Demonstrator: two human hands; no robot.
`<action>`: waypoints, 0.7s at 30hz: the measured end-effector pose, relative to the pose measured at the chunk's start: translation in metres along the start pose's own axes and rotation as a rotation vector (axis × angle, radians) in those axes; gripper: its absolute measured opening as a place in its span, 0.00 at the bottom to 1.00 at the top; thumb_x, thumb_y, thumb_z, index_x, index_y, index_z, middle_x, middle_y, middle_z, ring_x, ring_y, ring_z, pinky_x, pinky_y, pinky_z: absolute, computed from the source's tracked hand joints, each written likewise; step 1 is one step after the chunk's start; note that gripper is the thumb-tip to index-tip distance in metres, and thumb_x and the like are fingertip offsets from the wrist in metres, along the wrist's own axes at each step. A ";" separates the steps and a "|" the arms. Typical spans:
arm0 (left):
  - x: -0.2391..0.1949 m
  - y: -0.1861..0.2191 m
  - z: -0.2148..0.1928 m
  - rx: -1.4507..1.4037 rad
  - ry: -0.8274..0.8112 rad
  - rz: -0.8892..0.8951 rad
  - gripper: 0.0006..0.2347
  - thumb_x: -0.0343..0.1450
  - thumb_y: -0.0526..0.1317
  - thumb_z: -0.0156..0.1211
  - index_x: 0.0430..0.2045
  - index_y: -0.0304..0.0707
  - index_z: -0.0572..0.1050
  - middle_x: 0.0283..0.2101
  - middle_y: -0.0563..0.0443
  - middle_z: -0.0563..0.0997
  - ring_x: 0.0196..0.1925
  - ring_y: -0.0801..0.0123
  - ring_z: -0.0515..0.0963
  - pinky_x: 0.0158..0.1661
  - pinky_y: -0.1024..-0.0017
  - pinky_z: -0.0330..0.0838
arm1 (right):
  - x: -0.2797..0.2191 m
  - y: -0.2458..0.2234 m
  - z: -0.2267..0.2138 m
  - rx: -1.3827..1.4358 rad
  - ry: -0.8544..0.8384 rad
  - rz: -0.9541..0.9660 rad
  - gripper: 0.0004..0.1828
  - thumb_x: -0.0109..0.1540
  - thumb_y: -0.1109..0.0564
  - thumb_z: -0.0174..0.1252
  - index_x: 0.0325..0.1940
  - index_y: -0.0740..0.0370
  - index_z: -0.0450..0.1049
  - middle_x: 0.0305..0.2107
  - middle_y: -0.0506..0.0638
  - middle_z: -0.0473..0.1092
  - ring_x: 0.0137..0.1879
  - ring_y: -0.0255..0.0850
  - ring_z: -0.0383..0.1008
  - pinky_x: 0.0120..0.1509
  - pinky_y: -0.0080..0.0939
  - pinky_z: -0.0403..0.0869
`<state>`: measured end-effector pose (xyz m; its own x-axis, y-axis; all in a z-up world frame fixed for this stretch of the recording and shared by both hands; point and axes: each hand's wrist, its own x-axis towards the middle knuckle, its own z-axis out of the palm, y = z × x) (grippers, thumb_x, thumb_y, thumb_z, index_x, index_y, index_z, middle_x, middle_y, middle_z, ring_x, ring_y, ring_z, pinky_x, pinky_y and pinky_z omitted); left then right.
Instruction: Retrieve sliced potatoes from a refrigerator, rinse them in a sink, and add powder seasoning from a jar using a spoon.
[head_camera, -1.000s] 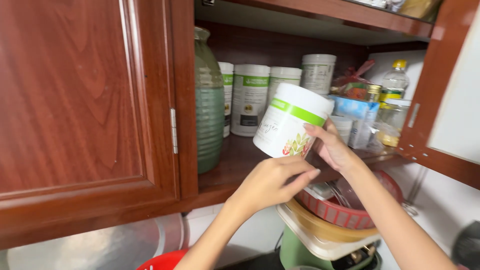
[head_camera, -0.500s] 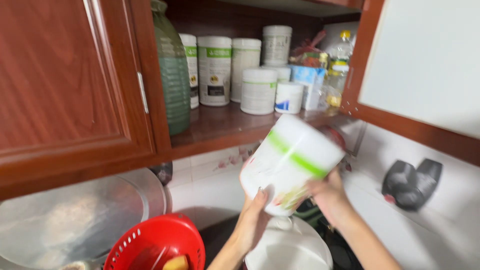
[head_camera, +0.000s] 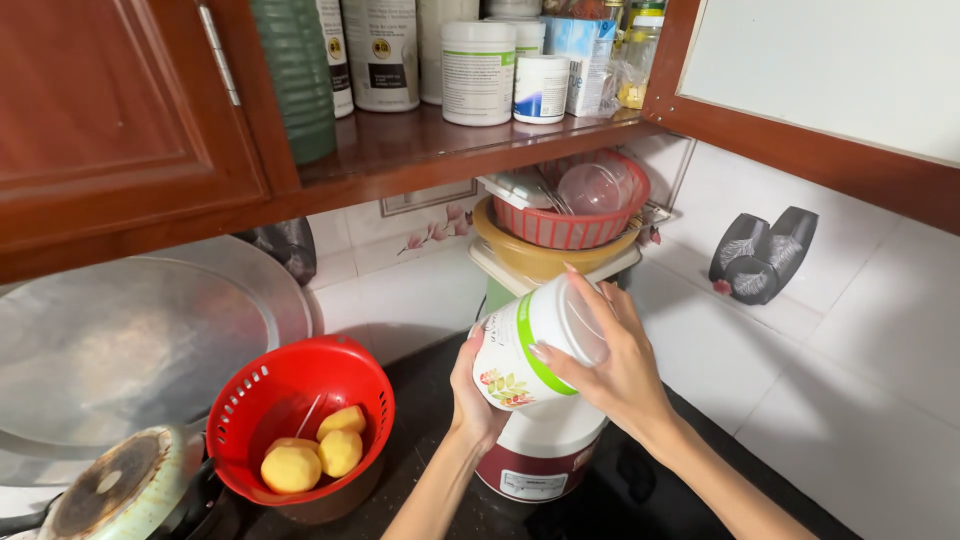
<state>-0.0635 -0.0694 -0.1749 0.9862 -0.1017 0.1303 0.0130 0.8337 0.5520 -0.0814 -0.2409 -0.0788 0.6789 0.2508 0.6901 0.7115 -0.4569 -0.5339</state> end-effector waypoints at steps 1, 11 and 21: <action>-0.001 0.001 -0.001 0.026 0.016 -0.018 0.27 0.73 0.58 0.41 0.61 0.38 0.69 0.58 0.42 0.79 0.59 0.56 0.79 0.57 0.58 0.73 | -0.004 0.000 -0.002 0.020 0.006 -0.021 0.47 0.53 0.48 0.70 0.73 0.60 0.62 0.57 0.62 0.63 0.64 0.54 0.67 0.65 0.48 0.68; -0.033 -0.013 -0.026 -0.189 -0.165 -0.464 0.36 0.71 0.67 0.47 0.66 0.38 0.70 0.57 0.30 0.80 0.48 0.36 0.83 0.32 0.43 0.81 | -0.026 -0.010 -0.048 -0.161 -0.409 -0.453 0.54 0.42 0.46 0.78 0.71 0.49 0.64 0.68 0.63 0.54 0.72 0.61 0.60 0.72 0.54 0.63; -0.048 0.002 -0.098 0.355 -0.113 -0.912 0.38 0.65 0.70 0.53 0.59 0.35 0.75 0.51 0.29 0.82 0.45 0.34 0.84 0.30 0.41 0.80 | -0.081 0.002 -0.074 -0.675 -0.410 -1.178 0.49 0.49 0.50 0.75 0.70 0.41 0.57 0.65 0.52 0.54 0.74 0.52 0.55 0.75 0.66 0.60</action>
<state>-0.0944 -0.0099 -0.2608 0.6011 -0.6917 -0.4002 0.6922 0.2004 0.6933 -0.1486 -0.3249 -0.0999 -0.1547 0.9380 0.3103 0.7465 -0.0948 0.6587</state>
